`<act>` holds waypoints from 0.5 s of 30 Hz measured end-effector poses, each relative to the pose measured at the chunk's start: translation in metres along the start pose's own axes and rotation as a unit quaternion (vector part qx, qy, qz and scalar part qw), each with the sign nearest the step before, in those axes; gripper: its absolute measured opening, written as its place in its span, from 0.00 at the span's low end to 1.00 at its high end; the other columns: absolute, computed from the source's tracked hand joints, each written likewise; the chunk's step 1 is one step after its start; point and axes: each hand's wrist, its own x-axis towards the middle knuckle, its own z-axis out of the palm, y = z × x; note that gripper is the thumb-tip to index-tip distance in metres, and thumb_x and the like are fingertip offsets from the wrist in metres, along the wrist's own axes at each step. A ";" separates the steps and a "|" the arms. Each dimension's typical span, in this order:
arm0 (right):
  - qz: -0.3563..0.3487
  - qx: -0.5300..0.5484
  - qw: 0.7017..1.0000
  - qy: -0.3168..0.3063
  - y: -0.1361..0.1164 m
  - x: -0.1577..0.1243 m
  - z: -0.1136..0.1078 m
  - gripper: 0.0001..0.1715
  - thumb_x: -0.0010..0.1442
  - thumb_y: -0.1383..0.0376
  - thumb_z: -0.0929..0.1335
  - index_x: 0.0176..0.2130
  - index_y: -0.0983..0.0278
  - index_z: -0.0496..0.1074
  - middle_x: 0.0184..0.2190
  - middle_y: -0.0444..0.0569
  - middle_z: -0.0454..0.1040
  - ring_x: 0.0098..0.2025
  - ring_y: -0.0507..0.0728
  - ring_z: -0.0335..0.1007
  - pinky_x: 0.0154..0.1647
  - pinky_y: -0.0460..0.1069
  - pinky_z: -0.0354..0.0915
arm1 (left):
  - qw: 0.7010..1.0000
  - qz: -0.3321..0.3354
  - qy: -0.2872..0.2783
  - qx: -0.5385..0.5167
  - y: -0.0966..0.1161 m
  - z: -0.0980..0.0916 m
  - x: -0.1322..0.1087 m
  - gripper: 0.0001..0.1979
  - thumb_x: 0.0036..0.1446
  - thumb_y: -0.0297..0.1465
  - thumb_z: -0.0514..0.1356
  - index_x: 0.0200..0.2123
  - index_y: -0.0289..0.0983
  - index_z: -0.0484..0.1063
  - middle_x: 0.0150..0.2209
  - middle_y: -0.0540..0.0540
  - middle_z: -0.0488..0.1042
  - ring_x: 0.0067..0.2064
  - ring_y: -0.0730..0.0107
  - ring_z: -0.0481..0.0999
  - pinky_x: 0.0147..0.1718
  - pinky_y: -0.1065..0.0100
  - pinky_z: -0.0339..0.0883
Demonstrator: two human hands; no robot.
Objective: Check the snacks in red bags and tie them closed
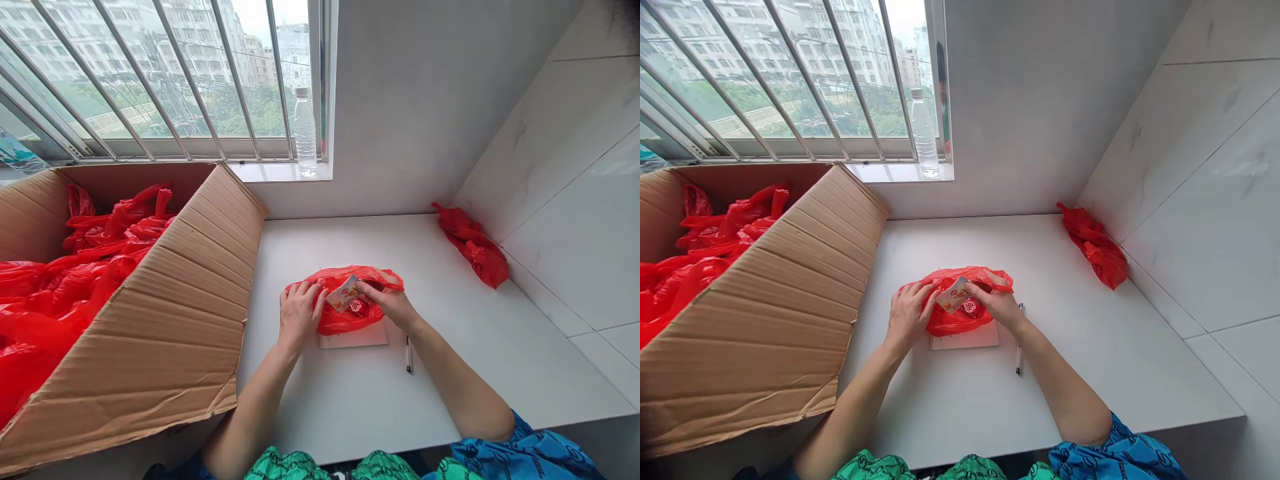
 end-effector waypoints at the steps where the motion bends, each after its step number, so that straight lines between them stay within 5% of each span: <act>1: 0.018 0.022 0.999 0.017 0.001 0.000 0.001 0.18 0.58 0.47 0.71 0.33 0.58 0.73 0.32 0.46 0.77 0.34 0.58 0.75 0.38 0.53 0.73 | 1.000 0.009 0.006 -0.021 0.003 -0.003 -0.001 0.17 0.71 0.37 0.48 0.50 0.46 0.75 0.53 0.48 0.77 0.53 0.59 0.72 0.55 0.54 0.59; 6: 0.087 0.108 0.990 0.037 0.008 0.001 0.008 0.21 0.53 0.46 0.74 0.32 0.58 0.73 0.26 0.45 0.76 0.30 0.59 0.75 0.38 0.55 0.75 | 0.990 0.007 0.026 -0.137 0.013 -0.014 -0.006 0.26 0.72 0.32 0.38 0.37 0.43 0.77 0.53 0.50 0.76 0.52 0.64 0.73 0.55 0.57 0.59; 15: 0.089 0.153 0.984 0.022 0.011 0.001 0.013 0.21 0.51 0.47 0.76 0.30 0.58 0.70 0.25 0.42 0.75 0.28 0.58 0.75 0.36 0.55 0.74 | 0.984 -0.004 0.095 -0.150 0.010 -0.009 -0.004 0.13 0.66 0.37 0.55 0.29 0.39 0.70 0.55 0.44 0.71 0.47 0.64 0.76 0.58 0.56 0.60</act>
